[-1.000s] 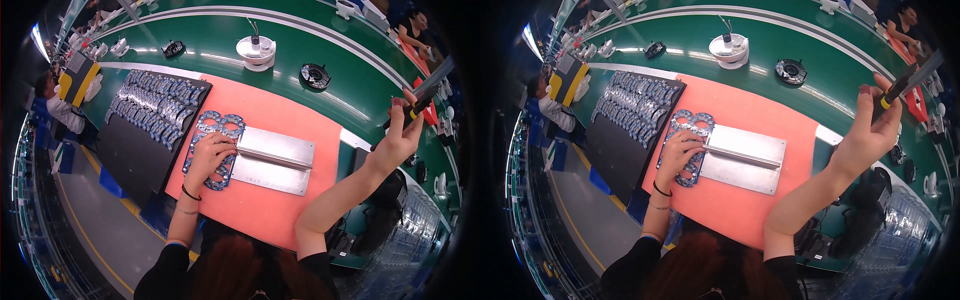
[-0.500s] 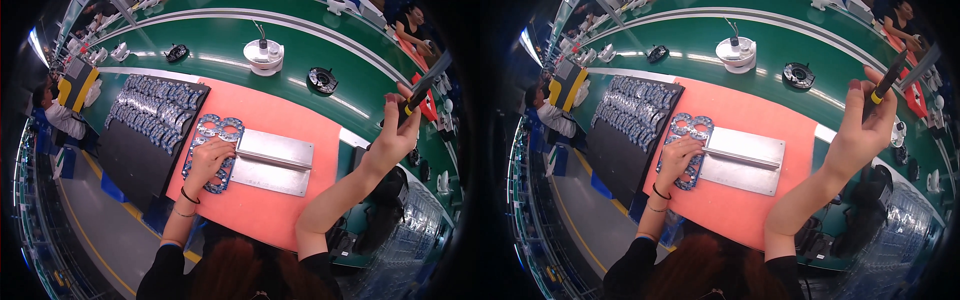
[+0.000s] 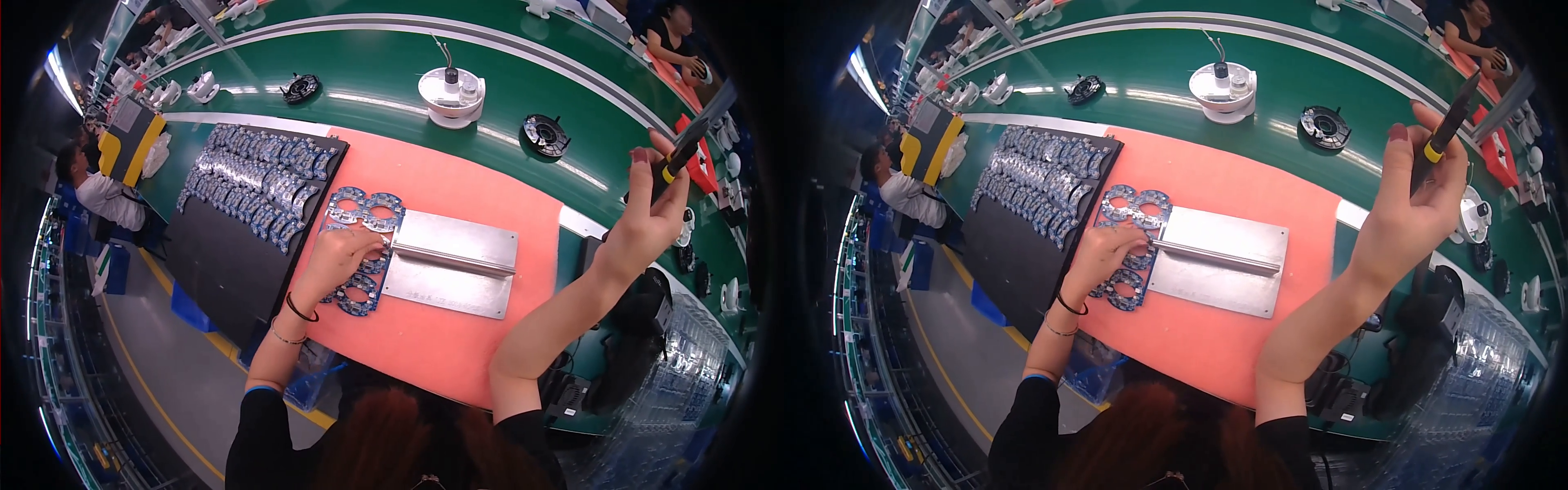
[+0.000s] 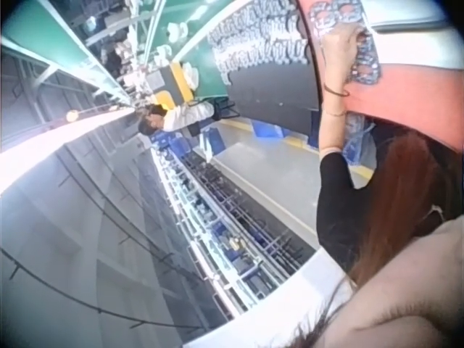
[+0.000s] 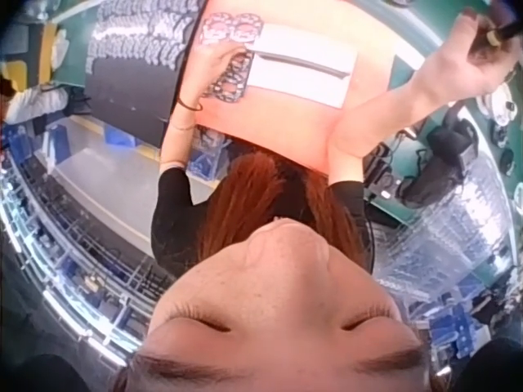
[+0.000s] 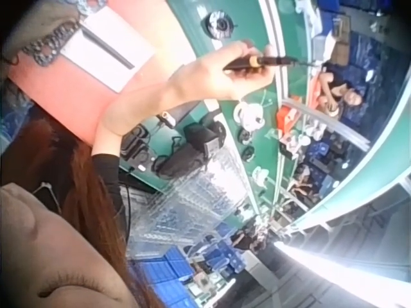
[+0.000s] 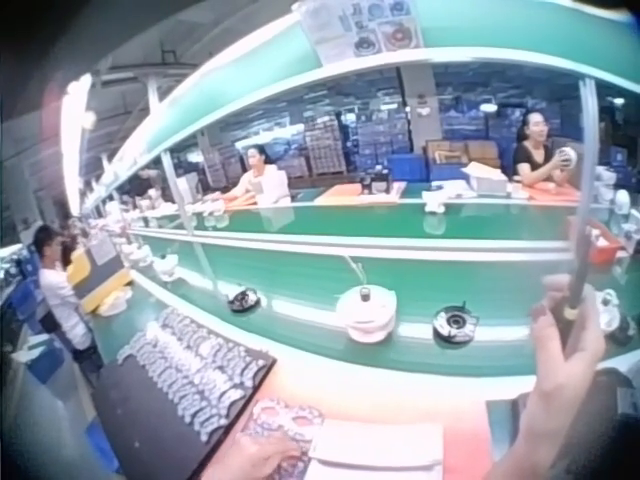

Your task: Assembling components of light bulbs and trimming wires on a production line.

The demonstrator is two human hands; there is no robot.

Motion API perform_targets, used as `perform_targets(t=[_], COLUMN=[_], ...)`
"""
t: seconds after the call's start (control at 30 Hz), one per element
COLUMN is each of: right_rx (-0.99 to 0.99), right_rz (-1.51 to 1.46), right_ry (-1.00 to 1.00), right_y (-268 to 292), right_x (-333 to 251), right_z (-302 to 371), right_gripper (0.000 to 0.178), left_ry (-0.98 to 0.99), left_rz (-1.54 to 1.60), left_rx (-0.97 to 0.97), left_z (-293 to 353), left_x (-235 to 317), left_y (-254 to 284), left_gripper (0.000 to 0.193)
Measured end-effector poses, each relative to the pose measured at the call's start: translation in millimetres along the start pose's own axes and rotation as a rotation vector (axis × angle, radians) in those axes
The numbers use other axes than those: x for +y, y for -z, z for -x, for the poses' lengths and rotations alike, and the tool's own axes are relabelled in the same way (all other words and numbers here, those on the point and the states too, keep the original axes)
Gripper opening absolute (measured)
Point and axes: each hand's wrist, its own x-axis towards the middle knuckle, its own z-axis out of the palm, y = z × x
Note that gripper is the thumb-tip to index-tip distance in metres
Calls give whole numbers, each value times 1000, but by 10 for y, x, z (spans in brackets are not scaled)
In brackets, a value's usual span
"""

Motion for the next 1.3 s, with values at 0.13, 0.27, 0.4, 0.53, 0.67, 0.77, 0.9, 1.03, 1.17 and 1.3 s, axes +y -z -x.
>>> perform_targets(t=[0.13, 0.27, 0.4, 0.53, 0.67, 0.77, 0.9, 1.03, 1.17, 1.3], right_rx=[12, -2, -10, -14, -12, -15, 8, 26, 54, 41], right_rz=[5, 110, 99, 101, 92, 101, 30, 34, 33, 27], right_ry=[4, -31, -36, -36, -41, -31, -4, -12, -17, -20], right_y=[-22, 4, -32, -41, -27, -10, -17, 33, 15, 32], right_x=[0, 30, 57, 57, 69, 79, 57, 61, 52, 67], right_z=[8, 10, 7, 16, 6, -8, -8, -13, -22, -25], right_gripper=[21, 26, 25, 25, 26, 26, 21, 21, 21, 21], left_ry=[-173, 56, 46, 46, 7, 96, 167, 403, 198, 200], left_rz=[32, 89, 32, 25, 35, 133, 202, 1002, 1737, 1819], left_rx=[172, 171, 160, 157, 139, 80, 62, 310, 642, 676], left_z=[0, 99, 149, 127, 84, 80, 73, 235, 362, 334], left_x=[-7, 38, -72, -91, -131, -151, -164, -318, -485, -597], left_y=[94, 59, -81, -85, -79, -51, 3, 49, 67, 99], left_gripper=[10, 9, 8, 7, 7, 7, 5, 3, 9, 9])
